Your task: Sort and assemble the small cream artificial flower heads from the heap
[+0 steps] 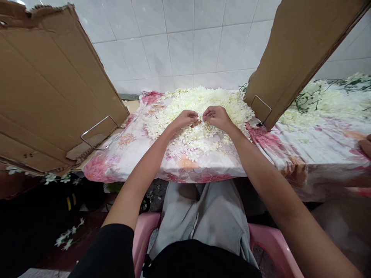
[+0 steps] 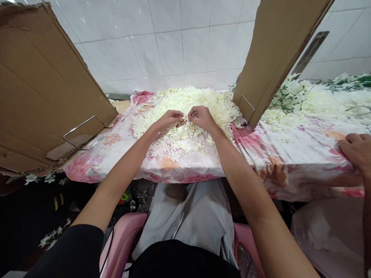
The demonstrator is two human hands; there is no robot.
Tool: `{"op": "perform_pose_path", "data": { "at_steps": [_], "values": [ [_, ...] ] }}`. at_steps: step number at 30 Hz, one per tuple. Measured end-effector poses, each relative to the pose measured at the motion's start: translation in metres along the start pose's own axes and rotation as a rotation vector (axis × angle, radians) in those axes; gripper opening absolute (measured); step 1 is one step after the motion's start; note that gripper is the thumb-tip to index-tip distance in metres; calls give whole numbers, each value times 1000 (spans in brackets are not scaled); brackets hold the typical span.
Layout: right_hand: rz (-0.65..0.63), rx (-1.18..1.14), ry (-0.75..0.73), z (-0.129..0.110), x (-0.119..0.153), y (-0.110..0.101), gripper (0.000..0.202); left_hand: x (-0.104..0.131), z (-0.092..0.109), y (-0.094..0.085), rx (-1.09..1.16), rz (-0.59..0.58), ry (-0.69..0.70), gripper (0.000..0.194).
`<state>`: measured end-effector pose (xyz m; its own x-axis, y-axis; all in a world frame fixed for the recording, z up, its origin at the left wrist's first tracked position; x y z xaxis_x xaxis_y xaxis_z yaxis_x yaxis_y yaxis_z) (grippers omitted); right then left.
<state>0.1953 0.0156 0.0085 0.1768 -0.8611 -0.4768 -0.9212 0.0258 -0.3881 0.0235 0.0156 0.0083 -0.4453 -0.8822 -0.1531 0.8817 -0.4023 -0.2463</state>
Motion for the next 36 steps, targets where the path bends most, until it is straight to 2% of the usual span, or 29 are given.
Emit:
{"op": "perform_pose_path", "data": {
  "at_steps": [5, 10, 14, 18, 23, 28, 32, 36],
  "values": [
    [22, 7, -15, 4, -2, -1, 2, 1, -1, -4, 35, 23, -9, 24],
    [90, 158, -118, 1, -3, -6, 5, 1, -1, -2, 53, 42, 5, 23],
    [198, 259, -246, -10, -1, -13, 13, -4, -6, -3, 57, 164, 49, 25],
    [140, 284, -302, -18, 2, -8, 17, -8, -3, -4, 59, 224, 128, 28],
    [129, 234, -304, -16, 0, -5, 35, -7, 4, -4, 47, 220, 203, 37],
    [147, 74, -290, -14, -2, -10, 51, -7, 5, -2, 71, 191, 256, 49],
    [109, -29, -278, -16, -2, -11, 55, -7, 4, -2, 91, 167, 289, 55],
    [89, -66, -273, -16, -2, -9, 56, -9, 2, -3, 88, 165, 289, 52]
  ]
}}
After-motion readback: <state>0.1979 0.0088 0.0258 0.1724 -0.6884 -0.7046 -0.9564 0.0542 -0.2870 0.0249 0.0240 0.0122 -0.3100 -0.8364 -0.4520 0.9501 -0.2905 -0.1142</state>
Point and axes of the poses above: each hand's wrist, its own x-axis away from the middle knuckle, its own y-axis out of the palm, z = x × y, the point moved 5 cm from there along -x, towards the middle knuckle, and after that the axes turned 1 degree about z, right-handed, at the moved point
